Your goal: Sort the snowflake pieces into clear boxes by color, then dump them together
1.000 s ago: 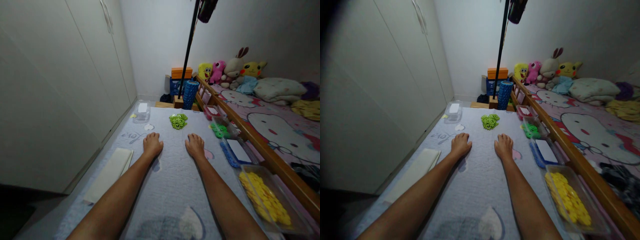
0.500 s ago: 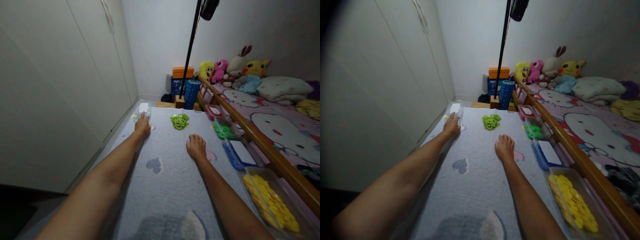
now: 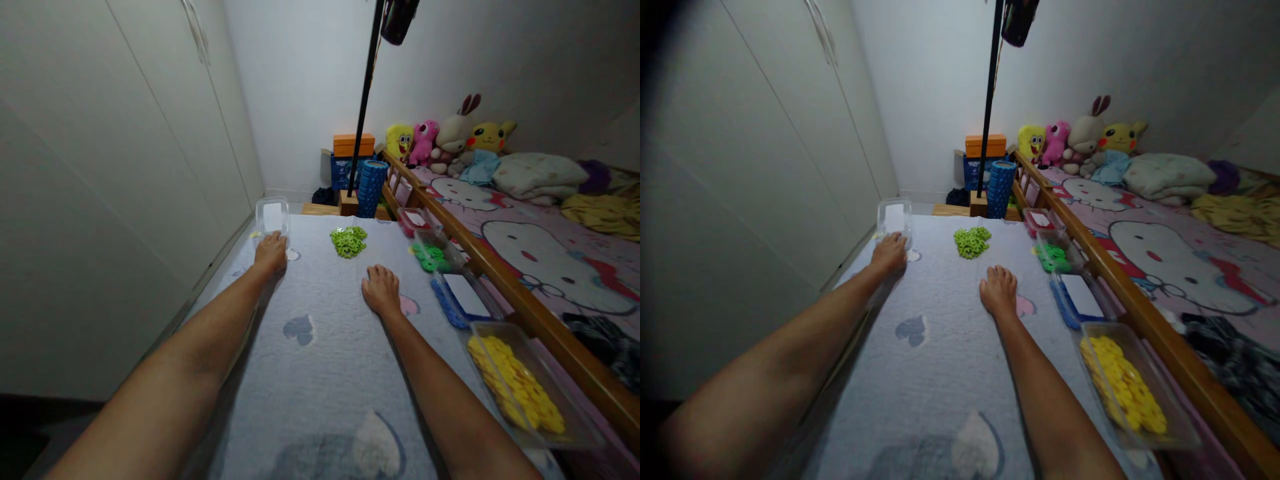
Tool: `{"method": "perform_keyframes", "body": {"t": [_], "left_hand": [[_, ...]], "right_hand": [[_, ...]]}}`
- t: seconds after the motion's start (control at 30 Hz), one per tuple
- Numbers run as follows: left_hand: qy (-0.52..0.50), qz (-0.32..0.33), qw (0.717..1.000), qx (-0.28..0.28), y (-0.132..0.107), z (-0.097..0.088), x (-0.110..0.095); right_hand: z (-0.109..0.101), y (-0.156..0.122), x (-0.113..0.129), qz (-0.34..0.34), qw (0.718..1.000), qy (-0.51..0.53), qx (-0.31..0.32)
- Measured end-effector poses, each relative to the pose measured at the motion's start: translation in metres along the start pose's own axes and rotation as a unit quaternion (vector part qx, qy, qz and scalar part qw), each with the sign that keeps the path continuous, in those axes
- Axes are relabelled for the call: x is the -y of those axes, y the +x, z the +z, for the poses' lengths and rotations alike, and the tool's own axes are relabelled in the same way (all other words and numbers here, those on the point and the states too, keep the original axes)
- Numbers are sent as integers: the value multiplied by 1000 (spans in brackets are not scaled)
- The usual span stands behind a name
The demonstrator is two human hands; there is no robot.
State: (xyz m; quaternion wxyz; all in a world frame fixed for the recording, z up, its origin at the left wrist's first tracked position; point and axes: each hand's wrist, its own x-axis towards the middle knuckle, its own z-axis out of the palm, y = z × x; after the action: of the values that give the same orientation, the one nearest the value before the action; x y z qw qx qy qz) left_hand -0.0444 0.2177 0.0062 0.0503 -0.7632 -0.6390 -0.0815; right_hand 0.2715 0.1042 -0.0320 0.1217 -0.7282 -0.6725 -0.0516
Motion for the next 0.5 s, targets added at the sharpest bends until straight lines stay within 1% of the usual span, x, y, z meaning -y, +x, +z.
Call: {"method": "perform_keyframes", "body": {"t": [0.13, 0.27, 0.37, 0.5], "left_hand": [[21, 52, 998, -18, -16, -1, -4], [11, 76, 997, -27, -26, 0, -7], [15, 86, 995, -45, -25, 3, -7], [29, 91, 994, -53, -13, 4, -6]], "right_hand": [[-1, 0, 1, 0, 1000, -2, 0], [0, 0, 0, 1, 1000, -2, -5], [1, 0, 0, 2, 1000, 0, -8], [1, -1, 0, 4, 1000, 4, -10]]}}
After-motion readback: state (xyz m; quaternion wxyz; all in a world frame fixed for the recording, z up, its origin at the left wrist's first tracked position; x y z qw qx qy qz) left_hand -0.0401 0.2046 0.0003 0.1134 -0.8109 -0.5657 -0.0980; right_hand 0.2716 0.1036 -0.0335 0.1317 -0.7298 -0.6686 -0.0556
